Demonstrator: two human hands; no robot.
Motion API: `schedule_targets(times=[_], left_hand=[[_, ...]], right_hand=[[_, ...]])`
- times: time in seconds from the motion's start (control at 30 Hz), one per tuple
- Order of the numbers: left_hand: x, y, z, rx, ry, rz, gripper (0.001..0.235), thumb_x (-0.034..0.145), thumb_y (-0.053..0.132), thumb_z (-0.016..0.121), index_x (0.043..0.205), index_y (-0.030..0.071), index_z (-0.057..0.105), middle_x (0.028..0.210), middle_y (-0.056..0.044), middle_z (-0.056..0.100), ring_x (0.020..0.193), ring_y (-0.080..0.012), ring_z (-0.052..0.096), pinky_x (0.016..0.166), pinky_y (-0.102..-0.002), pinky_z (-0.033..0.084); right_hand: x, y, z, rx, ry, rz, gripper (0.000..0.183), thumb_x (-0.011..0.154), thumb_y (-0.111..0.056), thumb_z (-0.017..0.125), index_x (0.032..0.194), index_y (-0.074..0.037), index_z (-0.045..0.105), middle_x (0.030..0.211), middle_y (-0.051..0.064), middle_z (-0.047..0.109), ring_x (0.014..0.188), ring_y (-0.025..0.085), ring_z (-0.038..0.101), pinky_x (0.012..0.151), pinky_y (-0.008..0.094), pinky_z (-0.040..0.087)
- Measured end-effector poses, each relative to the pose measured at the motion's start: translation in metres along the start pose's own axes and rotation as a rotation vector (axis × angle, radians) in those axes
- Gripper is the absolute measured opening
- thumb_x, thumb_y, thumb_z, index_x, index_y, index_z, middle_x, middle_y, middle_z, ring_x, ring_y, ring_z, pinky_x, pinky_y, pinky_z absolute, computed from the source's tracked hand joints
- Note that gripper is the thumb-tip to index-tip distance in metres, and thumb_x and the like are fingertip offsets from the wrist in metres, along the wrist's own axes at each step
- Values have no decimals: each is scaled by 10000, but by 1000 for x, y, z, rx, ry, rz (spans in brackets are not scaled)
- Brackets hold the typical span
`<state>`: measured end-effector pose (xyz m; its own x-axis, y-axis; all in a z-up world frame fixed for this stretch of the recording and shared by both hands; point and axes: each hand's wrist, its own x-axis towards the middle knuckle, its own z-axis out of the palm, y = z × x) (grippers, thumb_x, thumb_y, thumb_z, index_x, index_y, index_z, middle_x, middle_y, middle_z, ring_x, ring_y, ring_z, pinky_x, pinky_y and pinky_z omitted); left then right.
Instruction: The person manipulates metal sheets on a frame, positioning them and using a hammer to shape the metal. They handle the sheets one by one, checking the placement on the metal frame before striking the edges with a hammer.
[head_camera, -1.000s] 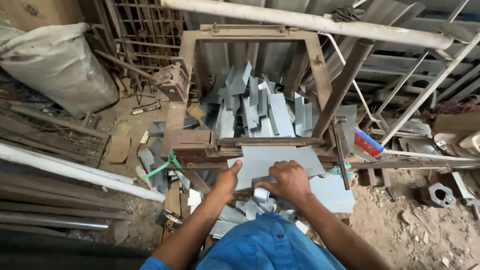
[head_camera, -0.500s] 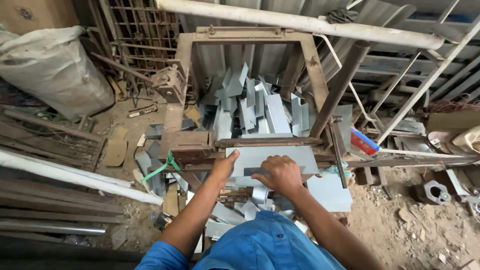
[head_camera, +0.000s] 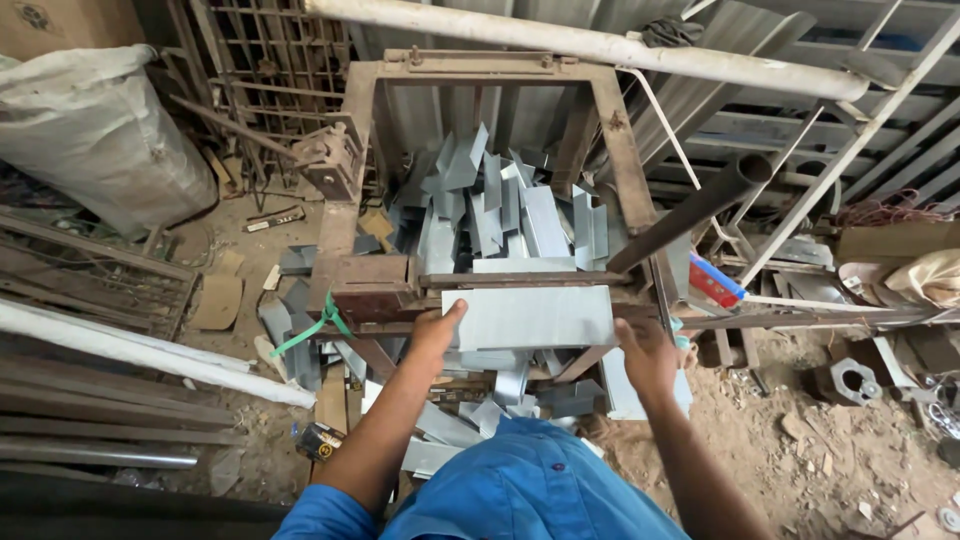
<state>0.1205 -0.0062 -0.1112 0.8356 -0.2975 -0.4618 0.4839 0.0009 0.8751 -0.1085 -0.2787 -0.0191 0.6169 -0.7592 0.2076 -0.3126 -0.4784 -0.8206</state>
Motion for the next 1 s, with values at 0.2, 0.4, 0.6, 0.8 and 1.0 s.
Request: schedule_targets(times=[0.2, 0.4, 0.6, 0.8, 1.0], left_hand=[[3, -12, 5, -94, 16, 15, 459, 827, 341, 831, 1130, 3, 768, 1086, -70, 762, 978, -182, 667, 891, -353, 501], [7, -18, 3, -125, -2, 50, 426, 843, 320, 822, 1124, 3, 773, 1082, -65, 761, 977, -174, 665, 886, -344, 506], [5, -13, 3, -137, 2, 22, 443, 838, 323, 830, 1122, -12, 771, 1069, -82, 766, 970, -188, 676, 878, -347, 511], [-5, -1, 7, -143, 23, -23, 446, 800, 281, 856, 1116, -19, 763, 1062, -96, 774, 949, -214, 696, 859, -356, 520], [-5, -14, 11, -177, 21, 156, 372, 845, 248, 830, 1103, -15, 779, 1045, -64, 768, 916, -156, 677, 816, -313, 519]], right_hand=[[38, 16, 40, 445, -326, 467, 450, 951, -370, 699, 1105, 52, 726, 960, 81, 723, 856, 162, 640, 775, 326, 514], [28, 34, 67, 505, -190, 439, 450, 984, -314, 675, 1198, 82, 660, 1051, 115, 699, 904, 178, 613, 802, 343, 501], [30, 24, 61, 556, -219, 556, 458, 958, -321, 682, 1243, 33, 628, 1090, 93, 712, 950, 181, 663, 816, 339, 546], [44, 21, 49, 568, -343, 572, 437, 958, -305, 689, 1154, 86, 692, 990, 118, 723, 835, 211, 669, 740, 355, 540], [43, 32, 59, 573, -255, 460, 405, 963, -285, 716, 1070, 105, 704, 933, 108, 685, 793, 180, 606, 716, 341, 505]])
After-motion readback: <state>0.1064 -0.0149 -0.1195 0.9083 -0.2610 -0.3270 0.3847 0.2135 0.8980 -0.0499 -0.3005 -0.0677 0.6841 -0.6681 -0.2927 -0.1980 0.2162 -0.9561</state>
